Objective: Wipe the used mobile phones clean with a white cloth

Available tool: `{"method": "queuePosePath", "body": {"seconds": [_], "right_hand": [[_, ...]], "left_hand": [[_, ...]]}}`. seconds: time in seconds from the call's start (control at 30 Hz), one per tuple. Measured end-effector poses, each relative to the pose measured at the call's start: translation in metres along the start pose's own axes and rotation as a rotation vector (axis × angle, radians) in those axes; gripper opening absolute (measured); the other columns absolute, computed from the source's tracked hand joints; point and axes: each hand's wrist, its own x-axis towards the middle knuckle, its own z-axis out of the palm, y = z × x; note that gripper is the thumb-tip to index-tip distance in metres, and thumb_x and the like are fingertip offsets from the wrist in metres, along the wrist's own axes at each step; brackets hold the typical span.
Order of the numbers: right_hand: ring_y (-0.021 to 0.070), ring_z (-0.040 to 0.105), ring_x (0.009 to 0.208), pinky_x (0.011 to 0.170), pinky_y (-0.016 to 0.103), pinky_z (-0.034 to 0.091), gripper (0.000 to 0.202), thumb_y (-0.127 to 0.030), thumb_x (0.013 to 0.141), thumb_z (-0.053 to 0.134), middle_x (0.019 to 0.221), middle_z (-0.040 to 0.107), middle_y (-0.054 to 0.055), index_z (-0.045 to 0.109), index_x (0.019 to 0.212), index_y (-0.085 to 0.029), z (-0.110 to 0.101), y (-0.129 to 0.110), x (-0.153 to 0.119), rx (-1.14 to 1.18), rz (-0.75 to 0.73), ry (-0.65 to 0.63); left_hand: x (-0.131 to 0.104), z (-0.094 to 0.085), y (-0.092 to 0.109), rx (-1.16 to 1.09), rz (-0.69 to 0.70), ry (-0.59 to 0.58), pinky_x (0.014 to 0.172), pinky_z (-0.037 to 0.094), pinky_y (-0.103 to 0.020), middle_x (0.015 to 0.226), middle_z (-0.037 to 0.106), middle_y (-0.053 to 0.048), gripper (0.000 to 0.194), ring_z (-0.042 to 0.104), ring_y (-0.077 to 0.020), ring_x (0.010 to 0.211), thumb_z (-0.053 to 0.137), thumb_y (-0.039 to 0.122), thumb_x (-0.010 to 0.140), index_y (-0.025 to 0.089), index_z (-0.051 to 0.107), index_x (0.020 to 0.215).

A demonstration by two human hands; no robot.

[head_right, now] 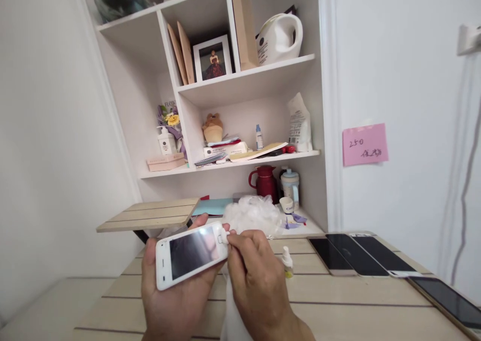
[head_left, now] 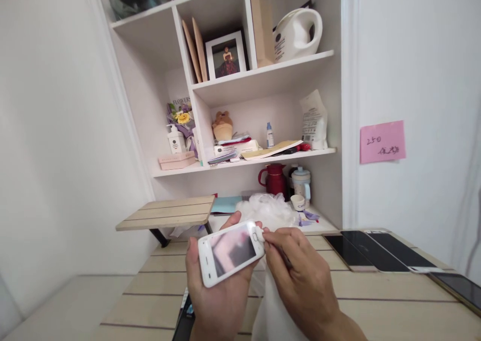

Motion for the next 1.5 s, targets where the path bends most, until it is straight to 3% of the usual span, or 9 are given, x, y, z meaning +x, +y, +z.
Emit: {"method": "queuePosePath", "body": {"seconds": [0.17, 0.3, 0.5, 0.7, 0.87, 1.07, 1.23, 1.4, 1.5], "right_hand": [[0.0176, 0.063, 0.084, 0.076, 0.029, 0.051, 0.018, -0.006, 0.094, 0.052, 0.089, 0.061, 0.007, 0.064, 0.103, -0.016, 0.002, -0.010, -0.003, 0.043, -0.020, -0.030], [0.0183, 0.064, 0.087, 0.076, 0.029, 0.052, 0.021, -0.005, 0.093, 0.050, 0.090, 0.062, 0.007, 0.063, 0.105, -0.016, 0.004, -0.011, -0.005, 0.092, -0.046, -0.087], [0.0195, 0.065, 0.084, 0.074, 0.031, 0.054, 0.016, -0.011, 0.093, 0.051, 0.089, 0.065, 0.007, 0.062, 0.103, -0.019, -0.005, -0.013, -0.001, 0.047, 0.049, -0.022], [0.0195, 0.066, 0.082, 0.075, 0.032, 0.055, 0.021, -0.009, 0.091, 0.052, 0.087, 0.069, 0.006, 0.062, 0.105, -0.021, -0.004, -0.016, -0.002, 0.033, -0.108, 0.002], [0.0177, 0.065, 0.076, 0.067, 0.028, 0.053, 0.012, -0.015, 0.093, 0.052, 0.082, 0.065, 0.004, 0.064, 0.093, -0.019, -0.012, 0.001, 0.008, 0.016, 0.144, 0.034], [0.0184, 0.064, 0.087, 0.079, 0.031, 0.053, 0.021, -0.006, 0.090, 0.053, 0.091, 0.065, 0.006, 0.062, 0.105, -0.018, -0.012, -0.007, 0.005, 0.089, -0.053, -0.034], [0.0178, 0.065, 0.076, 0.067, 0.028, 0.052, 0.012, -0.016, 0.093, 0.053, 0.082, 0.065, 0.004, 0.064, 0.093, -0.019, -0.018, -0.006, 0.009, -0.008, 0.133, 0.027], [0.0186, 0.067, 0.079, 0.083, 0.035, 0.055, 0.022, -0.011, 0.089, 0.055, 0.087, 0.069, 0.004, 0.063, 0.106, -0.023, -0.012, -0.023, -0.005, 0.038, -0.085, -0.088], [0.0192, 0.067, 0.078, 0.081, 0.036, 0.055, 0.024, -0.012, 0.089, 0.055, 0.087, 0.069, 0.004, 0.063, 0.108, -0.024, -0.010, -0.024, -0.005, 0.051, -0.115, -0.096]], "left_hand": [[0.001, -0.004, 0.002, -0.013, -0.037, -0.007, 0.113, 0.024, -0.061, 0.130, 0.063, -0.023, 0.074, 0.048, -0.0432, 0.130, 0.032, 0.065, 0.090, 0.009, 0.062, 0.130], [-0.002, -0.002, -0.005, 0.041, 0.049, 0.053, 0.111, 0.026, -0.062, 0.123, 0.067, -0.024, 0.074, 0.053, -0.0421, 0.125, 0.036, 0.064, 0.088, 0.009, 0.063, 0.129], [-0.011, 0.006, -0.026, 0.035, -0.046, 0.042, 0.112, 0.033, -0.052, 0.128, 0.066, -0.013, 0.063, 0.046, -0.0375, 0.132, 0.046, 0.062, 0.085, 0.019, 0.065, 0.128], [-0.009, -0.005, -0.035, 0.006, -0.107, -0.027, 0.115, 0.031, -0.049, 0.126, 0.067, -0.012, 0.063, 0.048, -0.0359, 0.132, 0.042, 0.059, 0.089, 0.020, 0.058, 0.136], [-0.007, -0.001, -0.031, 0.108, -0.037, -0.060, 0.116, 0.028, -0.048, 0.128, 0.066, -0.014, 0.067, 0.045, -0.0365, 0.134, 0.046, 0.056, 0.086, 0.014, 0.056, 0.137], [-0.009, 0.007, -0.029, 0.061, -0.049, -0.069, 0.115, 0.029, -0.052, 0.129, 0.065, -0.014, 0.069, 0.045, -0.0377, 0.133, 0.038, 0.059, 0.087, 0.016, 0.055, 0.138], [-0.008, 0.003, -0.029, 0.091, -0.068, -0.123, 0.116, 0.027, -0.050, 0.136, 0.061, -0.013, 0.072, 0.042, -0.0371, 0.136, 0.050, 0.058, 0.082, 0.016, 0.052, 0.140], [-0.010, -0.006, -0.035, 0.040, -0.166, -0.063, 0.115, 0.028, -0.051, 0.134, 0.063, -0.011, 0.066, 0.047, -0.0356, 0.133, 0.043, 0.052, 0.087, 0.019, 0.047, 0.145], [-0.011, -0.004, -0.036, 0.033, -0.178, -0.013, 0.116, 0.027, -0.053, 0.135, 0.062, -0.010, 0.066, 0.046, -0.0347, 0.134, 0.039, 0.057, 0.090, 0.022, 0.044, 0.146]]}}
